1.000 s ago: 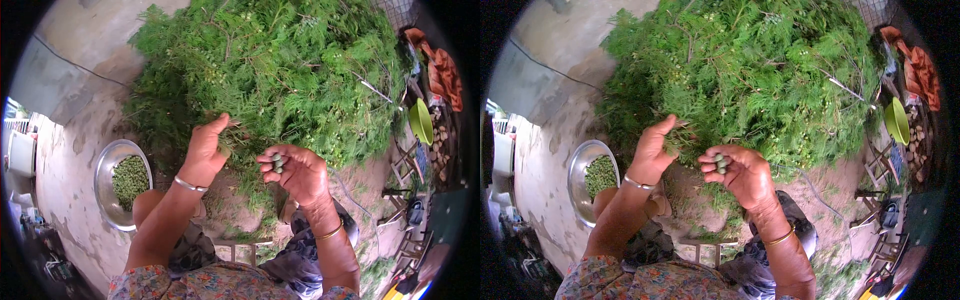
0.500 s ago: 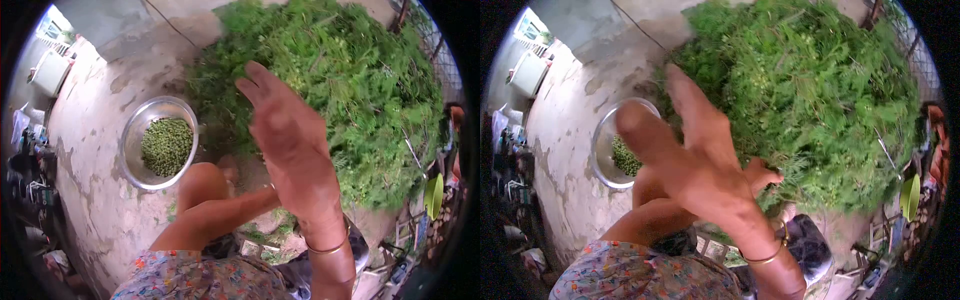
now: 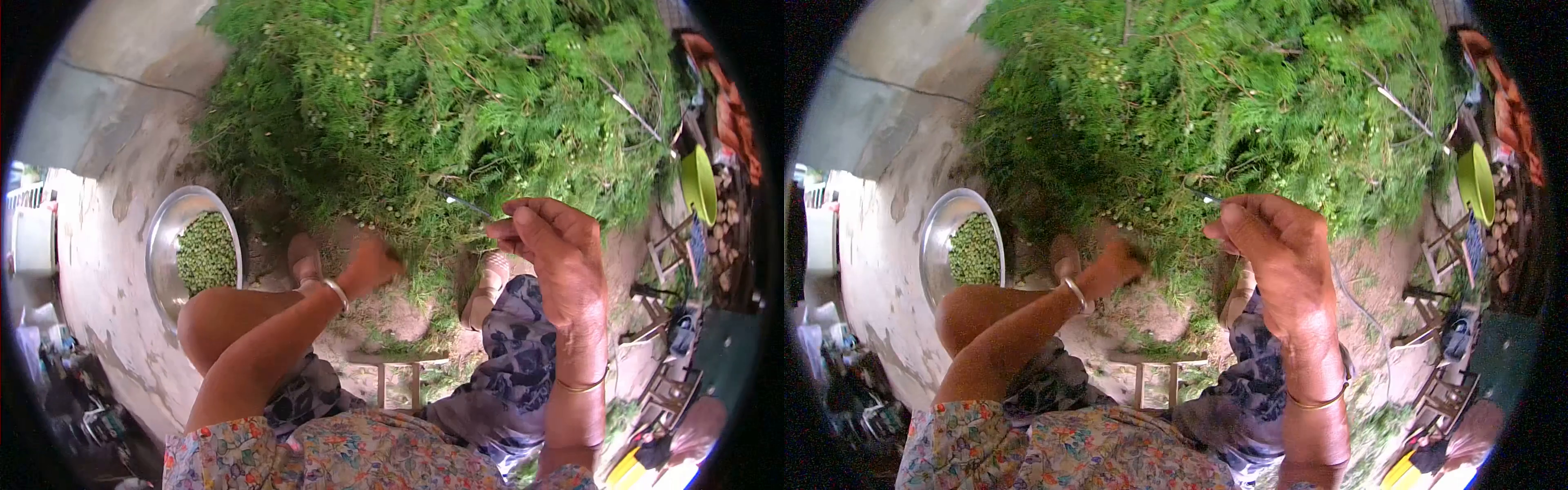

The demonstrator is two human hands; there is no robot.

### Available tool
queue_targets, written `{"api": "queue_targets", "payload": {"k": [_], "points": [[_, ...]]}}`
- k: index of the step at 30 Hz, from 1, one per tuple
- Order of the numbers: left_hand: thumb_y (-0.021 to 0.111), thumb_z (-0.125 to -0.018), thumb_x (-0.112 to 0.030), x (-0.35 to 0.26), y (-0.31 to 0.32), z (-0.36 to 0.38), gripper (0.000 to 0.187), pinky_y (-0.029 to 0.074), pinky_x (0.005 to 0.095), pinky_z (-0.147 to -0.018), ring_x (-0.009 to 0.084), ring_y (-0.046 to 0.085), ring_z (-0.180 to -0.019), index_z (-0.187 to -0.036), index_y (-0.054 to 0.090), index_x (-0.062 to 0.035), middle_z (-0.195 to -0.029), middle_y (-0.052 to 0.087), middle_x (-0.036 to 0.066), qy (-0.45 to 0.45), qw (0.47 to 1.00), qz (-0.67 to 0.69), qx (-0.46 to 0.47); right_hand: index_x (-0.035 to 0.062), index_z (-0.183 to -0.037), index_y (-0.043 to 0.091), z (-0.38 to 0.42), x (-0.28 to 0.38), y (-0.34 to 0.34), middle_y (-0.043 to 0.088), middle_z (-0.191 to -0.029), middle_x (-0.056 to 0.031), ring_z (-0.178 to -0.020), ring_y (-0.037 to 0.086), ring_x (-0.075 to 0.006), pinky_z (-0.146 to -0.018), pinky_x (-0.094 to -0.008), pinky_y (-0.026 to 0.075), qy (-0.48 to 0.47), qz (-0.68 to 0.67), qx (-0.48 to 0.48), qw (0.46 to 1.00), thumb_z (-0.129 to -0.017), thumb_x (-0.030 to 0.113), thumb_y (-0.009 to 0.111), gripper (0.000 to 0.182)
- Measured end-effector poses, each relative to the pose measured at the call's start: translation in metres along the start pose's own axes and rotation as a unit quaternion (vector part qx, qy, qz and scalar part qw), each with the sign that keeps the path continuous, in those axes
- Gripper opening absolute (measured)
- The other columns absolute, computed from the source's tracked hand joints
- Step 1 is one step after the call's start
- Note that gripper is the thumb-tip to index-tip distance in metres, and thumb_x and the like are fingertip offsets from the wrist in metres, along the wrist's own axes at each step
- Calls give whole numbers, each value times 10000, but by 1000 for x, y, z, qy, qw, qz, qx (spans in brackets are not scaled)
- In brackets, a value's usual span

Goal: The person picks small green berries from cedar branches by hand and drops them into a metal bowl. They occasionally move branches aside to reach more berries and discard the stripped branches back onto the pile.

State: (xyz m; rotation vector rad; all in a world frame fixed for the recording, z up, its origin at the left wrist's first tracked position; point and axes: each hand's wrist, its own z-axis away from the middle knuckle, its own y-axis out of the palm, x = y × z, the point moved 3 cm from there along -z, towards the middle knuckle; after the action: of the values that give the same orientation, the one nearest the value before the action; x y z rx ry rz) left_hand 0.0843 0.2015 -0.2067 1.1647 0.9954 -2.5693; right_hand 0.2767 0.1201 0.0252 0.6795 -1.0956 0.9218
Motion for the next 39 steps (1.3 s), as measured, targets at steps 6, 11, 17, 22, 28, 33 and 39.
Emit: {"api": "queue_targets", "payload": {"k": [6, 11, 17, 22, 28, 33, 39], "points": [[704, -638, -166, 28, 116, -42, 358, 483, 421, -820, 336, 566, -980, -966, 631, -41, -1010, 587, 202, 110, 941, -217, 236, -77, -964, 594, 4, 6, -32, 663, -799, -99, -713, 569, -94, -647, -215, 451, 12, 41, -35, 998, -856, 116, 588, 221], [702, -663, -166, 22, 141, -96, 603, 440, 560, -859, 437, 331, -1248, -1224, 494, -87, -1378, 325, 211, 57, 934, -337, 104, -116, -997, 560, 5, 7, -34, 658, -799, -150, -774, 637, -189, -754, -275, 494, 70, 23, -35, 997, -844, 190, 607, 346], [686, -690, -229, 47, 184, -50, 779, 269, 642, -987, 532, 57, -1319, -1375, 337, -102, -1488, 43, 216, 41, 956, -282, 64, -122, -986, 558, 1, 2, -28, 658, -824, -160, -754, 643, -200, -744, -305, 506, 50, -12, -39, 998, -795, 257, 679, 441], [709, -638, -271, 95, 278, 42, 843, 261, 598, -1004, 449, 192, -1309, -1370, 341, -75, -1436, 163, 280, 175, 956, -201, 124, -124, -977, 560, 5, 7, -22, 657, -797, -163, -740, 643, -207, -723, -314, 509, 74, -9, -61, 995, -783, 310, 684, 491], [593, -761, -195, 87, 193, -21, 555, 532, 414, -721, 434, 512, -1070, -1272, 449, -32, -1225, 449, 331, 148, 969, -197, 0, -120, -968, 559, 5, 6, -22, 654, -770, -152, -699, 635, -198, -709, -312, 507, 67, -22, -55, 996, -782, 320, 686, 494], [655, -750, -139, 89, 78, -112, 603, 363, 508, -961, 476, 393, -1168, -1280, 396, -12, -1317, 342, 325, -76, 973, -201, -84, -112, -982, 559, 3, 5, -19, 654, -785, -151, -718, 639, -199, -708, -311, 511, 72, -3, -50, 996, -776, 333, 698, 509], [607, -772, -89, 42, 68, -114, 413, 367, 488, -978, 491, 258, -1270, -1153, 477, 2, -1368, 242, 302, -6, 943, -312, -113, -108, -989, 560, 1, 5, -22, 653, -820, -154, -754, 645, -205, -736, -326, 515, 92, 6, -44, 995, -773, 326, 703, 506]]}}
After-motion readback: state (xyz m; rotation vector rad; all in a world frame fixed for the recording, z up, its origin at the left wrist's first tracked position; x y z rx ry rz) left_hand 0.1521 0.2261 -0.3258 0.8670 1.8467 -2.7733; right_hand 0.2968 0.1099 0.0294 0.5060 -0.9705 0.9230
